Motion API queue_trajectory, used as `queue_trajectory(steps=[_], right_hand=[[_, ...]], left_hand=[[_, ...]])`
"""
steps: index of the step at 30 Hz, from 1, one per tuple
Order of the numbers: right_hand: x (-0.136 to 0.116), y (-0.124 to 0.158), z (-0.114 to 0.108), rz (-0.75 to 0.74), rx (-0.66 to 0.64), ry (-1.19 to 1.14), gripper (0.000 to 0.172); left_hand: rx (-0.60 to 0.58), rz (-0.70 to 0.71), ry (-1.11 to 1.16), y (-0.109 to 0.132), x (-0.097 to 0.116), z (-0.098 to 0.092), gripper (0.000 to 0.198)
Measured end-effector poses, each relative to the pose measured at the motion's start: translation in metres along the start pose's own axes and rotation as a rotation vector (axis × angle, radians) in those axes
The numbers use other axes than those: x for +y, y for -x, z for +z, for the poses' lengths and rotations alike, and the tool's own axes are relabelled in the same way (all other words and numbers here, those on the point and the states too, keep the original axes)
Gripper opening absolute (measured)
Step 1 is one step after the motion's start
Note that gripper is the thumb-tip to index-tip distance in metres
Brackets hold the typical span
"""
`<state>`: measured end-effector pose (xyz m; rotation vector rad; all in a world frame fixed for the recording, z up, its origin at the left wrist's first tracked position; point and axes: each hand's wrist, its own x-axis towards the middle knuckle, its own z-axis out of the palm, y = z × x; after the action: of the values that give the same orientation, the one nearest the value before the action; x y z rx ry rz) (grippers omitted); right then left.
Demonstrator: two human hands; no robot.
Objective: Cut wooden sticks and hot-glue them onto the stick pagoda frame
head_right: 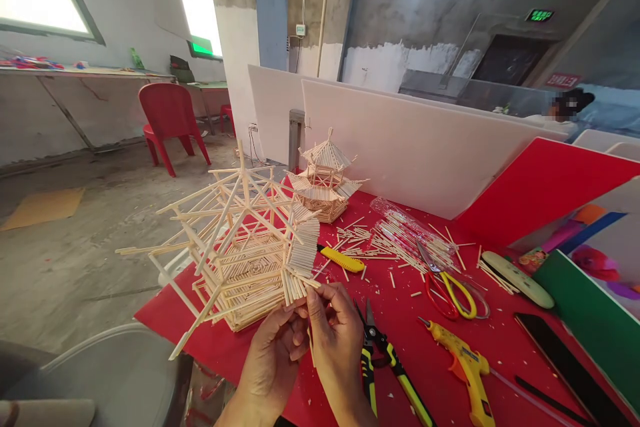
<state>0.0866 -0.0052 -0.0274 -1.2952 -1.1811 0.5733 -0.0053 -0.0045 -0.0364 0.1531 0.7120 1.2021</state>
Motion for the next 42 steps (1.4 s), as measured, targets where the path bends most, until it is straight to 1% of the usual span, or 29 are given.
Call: queue_trajectory(steps=[6,14,26,33,39,42], right_hand=[[0.001,0.000,0.000,-0.007,0.001,-0.001,0.022],[0.001,-0.002,0.001,0.000,0.009,-0.044,0.020],[0.003,-0.001,0.002,0.052,-0.017,-0.081,0.023],[0.004,0.000,0.002,0.149,-0.046,-0.139,0.027],[0.011,0.003,0.003,0.226,-0.081,-0.158,0.027],[0.012,0.004,0.003,0.244,-0.079,-0.172,0.028]], left_hand=[[-0.005,0.003,-0.010,0.000,-0.001,0.000,0.025],[-0.025,0.012,0.007,0.000,0.001,0.002,0.021],[-0.037,0.009,0.033,0.000,0.001,0.003,0.020],[-0.089,-0.082,0.114,-0.002,0.005,0.005,0.016],[-0.164,-0.216,0.207,-0.008,0.006,0.001,0.012],[-0.175,-0.261,0.240,-0.008,0.006,-0.001,0.010]])
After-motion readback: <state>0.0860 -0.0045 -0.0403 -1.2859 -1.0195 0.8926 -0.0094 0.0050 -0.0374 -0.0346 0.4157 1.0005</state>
